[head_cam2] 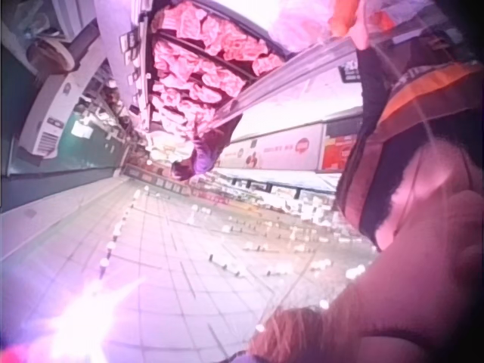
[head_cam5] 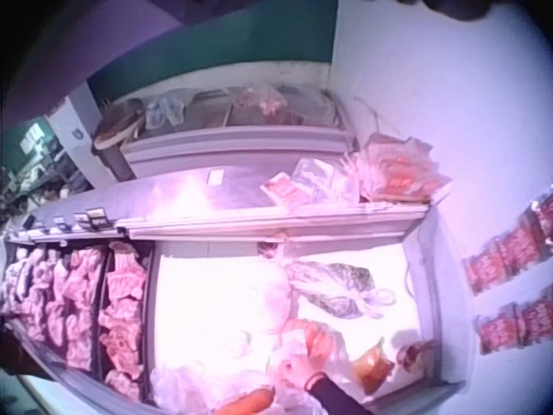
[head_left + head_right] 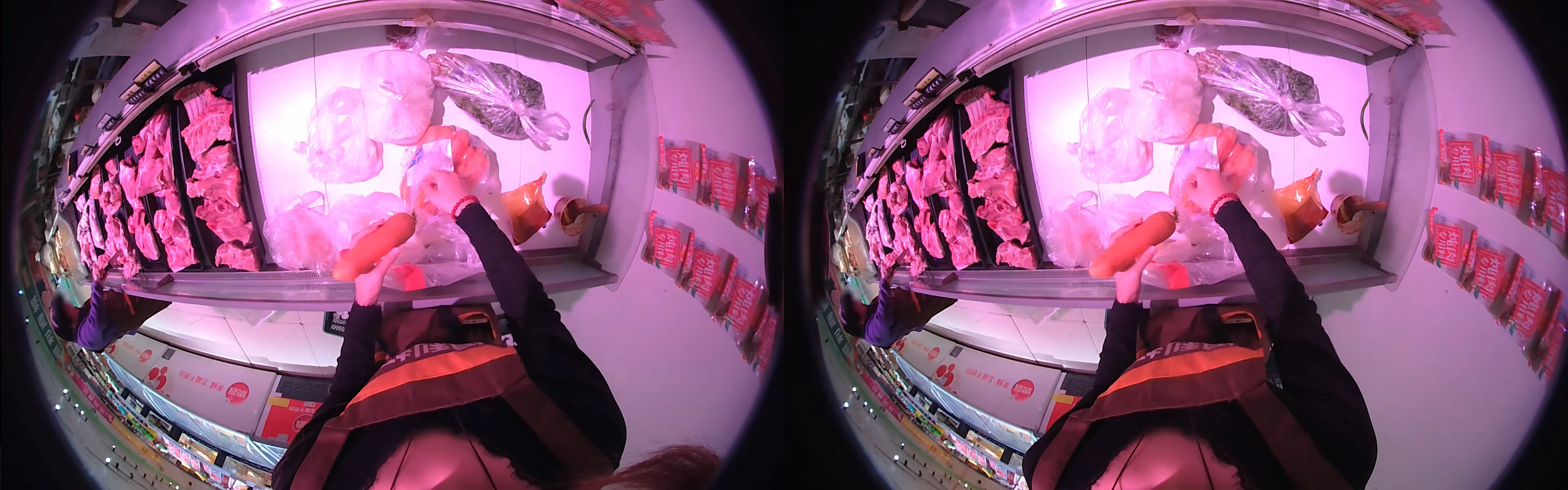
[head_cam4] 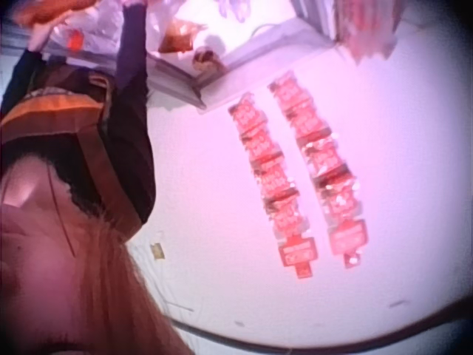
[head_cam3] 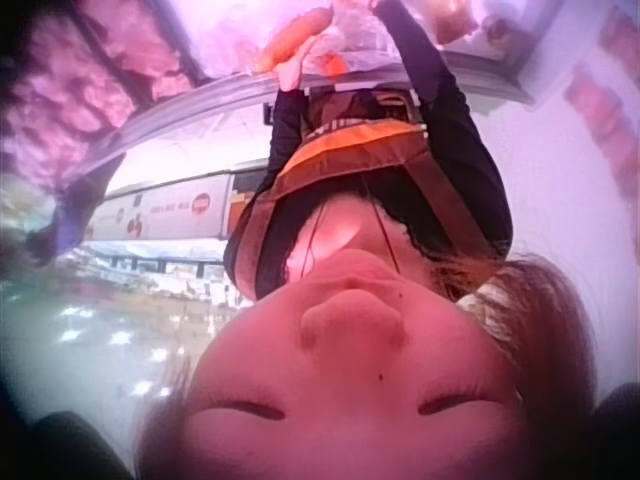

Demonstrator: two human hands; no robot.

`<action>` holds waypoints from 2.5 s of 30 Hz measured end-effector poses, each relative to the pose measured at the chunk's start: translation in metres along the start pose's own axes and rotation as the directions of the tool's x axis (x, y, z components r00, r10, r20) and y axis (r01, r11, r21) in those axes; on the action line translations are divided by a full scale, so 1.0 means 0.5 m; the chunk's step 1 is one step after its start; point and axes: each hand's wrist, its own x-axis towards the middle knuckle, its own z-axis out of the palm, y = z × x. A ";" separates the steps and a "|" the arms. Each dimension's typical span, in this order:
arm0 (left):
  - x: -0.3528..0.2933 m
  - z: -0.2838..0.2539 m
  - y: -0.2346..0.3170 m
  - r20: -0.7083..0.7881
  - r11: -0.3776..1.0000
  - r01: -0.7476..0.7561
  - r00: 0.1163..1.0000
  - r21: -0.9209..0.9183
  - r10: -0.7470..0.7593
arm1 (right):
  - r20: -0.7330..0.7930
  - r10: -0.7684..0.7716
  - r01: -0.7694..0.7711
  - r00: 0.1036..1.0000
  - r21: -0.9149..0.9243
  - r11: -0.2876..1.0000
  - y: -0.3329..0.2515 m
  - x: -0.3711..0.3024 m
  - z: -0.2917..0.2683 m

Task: The person walks through a grocery store, opens a refrigerated display, and places carrots into a plastic bag. They then move to the produce section, add more carrots and a daikon radish to the bag, and later arrange cucumbers and tomatoes on the display shelves.

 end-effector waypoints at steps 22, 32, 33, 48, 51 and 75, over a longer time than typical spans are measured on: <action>0.130 -0.027 -0.293 0.453 0.185 -0.434 0.669 0.882 -0.590 | -0.569 -0.126 0.048 0.812 -0.149 0.988 0.089 0.097 -0.045; 0.065 -0.053 -0.340 0.472 0.317 -0.383 0.836 0.868 -0.280 | -0.347 0.083 -0.053 0.934 0.093 0.994 0.030 0.024 -0.083; 0.068 -0.050 -0.313 0.422 0.323 -0.322 0.850 0.890 -0.314 | -0.288 0.143 -0.107 0.947 0.139 0.985 0.006 -0.009 -0.095; 0.092 0.060 0.077 0.294 0.802 -0.479 0.873 0.358 0.390 | -0.269 -0.108 0.270 0.957 0.693 0.668 -0.244 -0.292 -0.171; 0.091 0.018 0.030 0.152 0.875 -0.137 0.986 0.465 0.074 | -0.300 0.059 0.067 0.952 0.394 0.917 -0.138 -0.171 -0.132; 0.086 -0.032 -0.249 0.421 0.436 -0.211 0.777 0.875 -0.468 | -0.467 0.408 -0.534 0.784 -0.174 0.828 0.179 0.179 -0.011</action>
